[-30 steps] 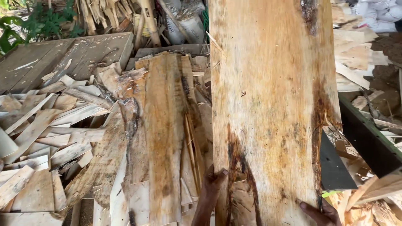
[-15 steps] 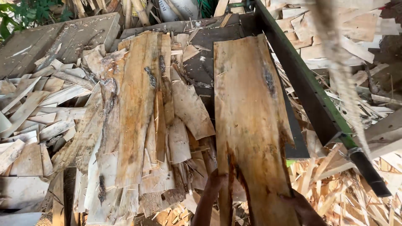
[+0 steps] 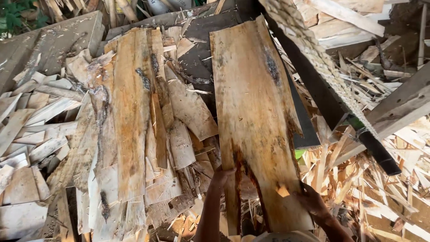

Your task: The person splits wooden planks into smaller pieces using a large blade attached to a green metal frame. They repeatedly pick up planks, position them against the blade, and push them through to split the wood, then stack the resulting pieces.

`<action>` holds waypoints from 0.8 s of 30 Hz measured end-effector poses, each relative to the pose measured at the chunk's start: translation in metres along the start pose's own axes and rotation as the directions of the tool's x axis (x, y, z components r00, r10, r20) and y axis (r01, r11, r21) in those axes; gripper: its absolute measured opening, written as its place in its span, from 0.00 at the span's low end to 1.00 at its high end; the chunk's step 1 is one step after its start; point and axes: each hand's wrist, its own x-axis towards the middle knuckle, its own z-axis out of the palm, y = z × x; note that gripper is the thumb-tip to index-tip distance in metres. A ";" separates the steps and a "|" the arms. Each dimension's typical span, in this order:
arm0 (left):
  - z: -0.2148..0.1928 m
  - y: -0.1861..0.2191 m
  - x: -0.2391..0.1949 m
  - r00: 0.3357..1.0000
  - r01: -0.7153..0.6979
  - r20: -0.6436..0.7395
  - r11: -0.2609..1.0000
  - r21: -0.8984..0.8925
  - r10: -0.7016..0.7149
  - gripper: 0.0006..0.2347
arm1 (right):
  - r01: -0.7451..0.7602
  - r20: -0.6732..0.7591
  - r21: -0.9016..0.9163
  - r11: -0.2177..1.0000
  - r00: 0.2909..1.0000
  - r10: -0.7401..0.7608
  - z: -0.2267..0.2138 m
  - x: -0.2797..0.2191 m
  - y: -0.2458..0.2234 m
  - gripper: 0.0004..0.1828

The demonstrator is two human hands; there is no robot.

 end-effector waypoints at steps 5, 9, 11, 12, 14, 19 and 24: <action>0.036 0.041 -0.045 0.997 0.009 -0.073 1.000 -0.018 -0.010 0.20 | 0.079 0.049 -0.065 0.995 0.996 -0.076 -0.029 0.004 0.007 0.36; 0.057 0.052 -0.061 0.996 0.012 -0.084 0.999 -0.041 -0.015 0.21 | -0.002 0.102 0.092 0.996 0.995 -0.007 -0.089 -0.003 -0.033 0.33; 0.069 0.055 -0.062 0.998 -0.020 -0.055 0.996 -0.090 0.015 0.22 | 0.180 0.009 0.096 0.979 0.983 -0.182 -0.116 -0.018 -0.076 0.33; 0.068 0.047 -0.054 0.998 -0.023 -0.063 0.995 -0.094 0.017 0.22 | 0.178 0.017 0.093 0.980 0.984 -0.180 -0.125 -0.024 -0.104 0.33; 0.070 0.028 -0.044 0.996 -0.082 -0.039 0.983 -0.166 0.077 0.22 | 0.188 -0.142 0.388 0.902 0.979 -0.144 -0.149 -0.036 -0.162 0.31; 0.148 0.075 -0.078 0.985 -0.171 -0.016 0.977 -0.124 0.171 0.22 | 0.119 0.173 0.269 0.956 0.970 -0.169 -0.159 -0.068 -0.278 0.42; 0.200 0.083 -0.083 0.964 -0.266 -0.003 0.958 -0.106 0.267 0.22 | 0.069 0.297 0.054 0.996 0.951 -0.082 -0.161 -0.034 -0.276 0.48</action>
